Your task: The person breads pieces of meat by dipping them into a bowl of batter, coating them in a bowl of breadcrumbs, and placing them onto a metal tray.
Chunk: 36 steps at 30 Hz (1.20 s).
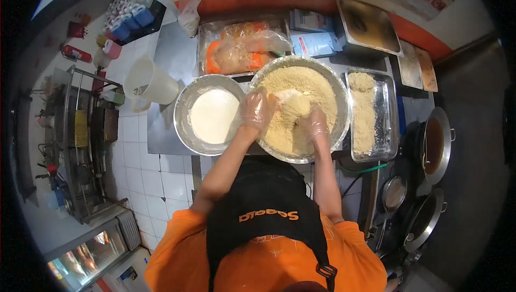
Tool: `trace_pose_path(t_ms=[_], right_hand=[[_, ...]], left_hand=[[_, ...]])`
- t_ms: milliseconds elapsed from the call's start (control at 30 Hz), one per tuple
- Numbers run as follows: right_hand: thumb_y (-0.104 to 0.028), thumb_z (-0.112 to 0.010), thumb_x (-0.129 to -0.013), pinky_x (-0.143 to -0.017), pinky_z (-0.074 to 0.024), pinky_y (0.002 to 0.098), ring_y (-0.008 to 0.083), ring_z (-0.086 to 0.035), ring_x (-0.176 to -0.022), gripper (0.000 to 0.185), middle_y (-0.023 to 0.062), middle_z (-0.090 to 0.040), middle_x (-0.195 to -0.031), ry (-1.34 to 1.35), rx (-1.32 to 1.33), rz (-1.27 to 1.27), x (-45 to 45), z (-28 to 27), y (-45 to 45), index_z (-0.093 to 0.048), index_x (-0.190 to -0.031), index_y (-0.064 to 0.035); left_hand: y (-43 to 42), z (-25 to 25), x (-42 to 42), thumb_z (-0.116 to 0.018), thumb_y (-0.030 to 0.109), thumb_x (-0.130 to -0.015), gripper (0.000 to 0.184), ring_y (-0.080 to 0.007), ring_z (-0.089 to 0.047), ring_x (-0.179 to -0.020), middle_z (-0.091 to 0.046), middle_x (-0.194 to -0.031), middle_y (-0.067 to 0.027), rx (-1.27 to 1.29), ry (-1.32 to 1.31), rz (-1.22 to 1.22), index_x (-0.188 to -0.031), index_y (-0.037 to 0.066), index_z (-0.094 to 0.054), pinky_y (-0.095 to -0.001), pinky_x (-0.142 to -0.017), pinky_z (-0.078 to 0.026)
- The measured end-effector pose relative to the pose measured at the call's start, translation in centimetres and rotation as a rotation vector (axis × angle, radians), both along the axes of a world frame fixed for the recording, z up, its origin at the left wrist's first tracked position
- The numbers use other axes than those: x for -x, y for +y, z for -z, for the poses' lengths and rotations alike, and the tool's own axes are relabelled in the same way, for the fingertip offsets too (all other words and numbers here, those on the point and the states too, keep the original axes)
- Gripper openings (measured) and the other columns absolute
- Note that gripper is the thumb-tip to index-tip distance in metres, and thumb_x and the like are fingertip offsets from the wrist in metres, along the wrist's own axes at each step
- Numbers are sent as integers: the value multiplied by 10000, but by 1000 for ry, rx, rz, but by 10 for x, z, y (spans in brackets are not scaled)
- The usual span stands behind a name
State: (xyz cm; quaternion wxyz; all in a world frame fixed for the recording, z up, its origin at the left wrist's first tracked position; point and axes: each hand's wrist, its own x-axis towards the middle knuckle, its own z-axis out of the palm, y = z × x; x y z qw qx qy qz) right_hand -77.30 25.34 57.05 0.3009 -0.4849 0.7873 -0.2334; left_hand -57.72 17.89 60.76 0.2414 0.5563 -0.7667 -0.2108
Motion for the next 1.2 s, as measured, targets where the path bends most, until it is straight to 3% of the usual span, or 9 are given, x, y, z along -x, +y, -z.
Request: trace_pose_path(t_ms=[67,167,333,567,667,767,833,1067,1200], right_hand=[[-237,-847,-683,-765,-553,474,437,-701,-885,542,315,-695,-939,-94,114,-25,-6,-24,-7,-638,-1067,84],[-227,-839,-699,-727,-550,473,434,-706,-821,501,305,-695,-873,265,-258,-243,-19,-12,-14,-652,-1052,75],[-309,-876,-672,-736,-552,473,448,-700,-831,506,316,-681,-847,49,-24,-141,-20,20,-22,-672,-934,72],[-221,-794,-761,-747,-566,469,437,-701,-846,429,310,-684,-913,92,72,-155,-23,-5,-29,-636,-1046,59],[-176,-686,-845,-919,-549,466,450,-673,-1017,429,326,-666,-1098,319,389,-416,-18,7,-32,-618,-1174,89],[-169,-606,-891,-1054,-476,462,409,-611,-1189,446,309,-618,-1257,1106,481,-590,-21,23,-37,-584,-1272,62],[-256,-575,-940,-1096,-431,472,390,-571,-1256,518,305,-598,-1302,688,-227,-614,-10,-28,-49,-534,-1340,72],[-348,-741,-889,-826,-552,461,373,-698,-917,491,235,-712,-1031,281,-67,-336,12,47,-63,-647,-1175,40],[-249,-747,-898,-802,-547,402,282,-688,-887,399,181,-722,-1022,-87,98,-183,5,-27,-47,-650,-1167,30]], left_hand=[[-11,20,4,-666,198,-866,207,-427,-686,-763,-692,-802,-242,110,-60,-46,-842,-7,-682,-499,-707,-549],[-18,40,1,-628,149,-861,175,-443,-678,-825,-695,-884,-262,53,-55,-33,-907,-13,-677,-500,-733,-544],[-10,34,-7,-521,19,-856,260,-450,-672,-825,-686,-886,-272,70,-15,51,-1059,-38,-673,-519,-735,-535],[10,43,12,-502,100,-888,593,-363,-552,-1296,-558,-1381,-290,213,-242,286,-1448,-87,-445,-446,-1093,-424],[16,40,10,-465,157,-925,617,-376,-470,-1386,-474,-1496,-259,-1,-384,390,-1490,-83,-395,-465,-1183,-322],[18,25,9,-488,152,-910,621,-379,-407,-1435,-390,-1559,-261,-37,-501,406,-1490,-59,-414,-428,-1221,-253],[6,14,5,-490,141,-904,620,-391,-414,-1423,-369,-1564,-278,-171,-505,462,-1485,-60,-419,-432,-1211,-270],[6,33,-22,-592,139,-811,667,-404,-588,-1142,-629,-1184,-285,-55,26,250,-1414,-113,-456,-432,-1078,-399],[0,40,-28,-606,144,-798,707,-377,-633,-971,-656,-1027,-247,-46,66,249,-1440,-94,-433,-428,-894,-496]])
